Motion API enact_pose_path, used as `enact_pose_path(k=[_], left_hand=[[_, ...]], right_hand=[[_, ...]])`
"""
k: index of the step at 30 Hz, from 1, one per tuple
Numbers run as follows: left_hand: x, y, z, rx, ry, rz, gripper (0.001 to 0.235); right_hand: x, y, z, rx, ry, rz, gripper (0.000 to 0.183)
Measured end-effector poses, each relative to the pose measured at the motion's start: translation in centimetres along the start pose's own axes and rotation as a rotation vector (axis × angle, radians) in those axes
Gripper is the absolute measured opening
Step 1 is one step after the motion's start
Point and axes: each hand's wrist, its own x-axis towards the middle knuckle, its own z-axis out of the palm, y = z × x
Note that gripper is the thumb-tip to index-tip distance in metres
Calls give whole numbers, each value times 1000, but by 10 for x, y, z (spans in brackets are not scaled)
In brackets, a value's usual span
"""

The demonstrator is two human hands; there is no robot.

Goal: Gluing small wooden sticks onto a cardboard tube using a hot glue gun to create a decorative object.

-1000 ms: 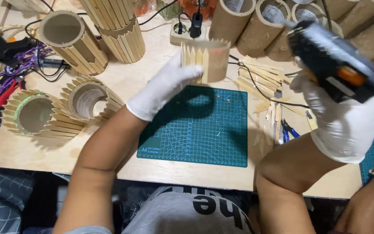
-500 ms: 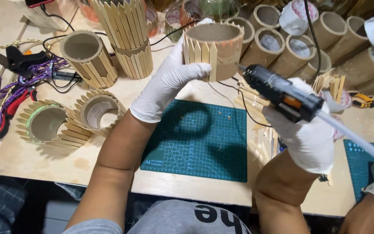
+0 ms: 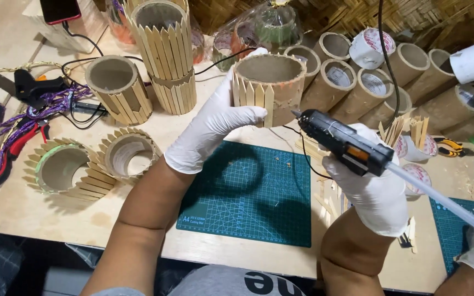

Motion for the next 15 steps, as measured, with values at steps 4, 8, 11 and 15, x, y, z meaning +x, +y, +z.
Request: enact_pose_path(k=[4,8,11,15], left_hand=[[1,-1,0,42,10,-33,93],[-1,-2,2,1,-35,32,99],[0,-3,2,17,0,-16,97],[-1,-2,2,16,-21,-1,98]], right_hand=[[-3,-12,4,138,4,78,32],[-3,-13,5,162,4,80,36],[0,-14,5,165,-18,60,29],[-1,-23,5,156,-2,116,24]])
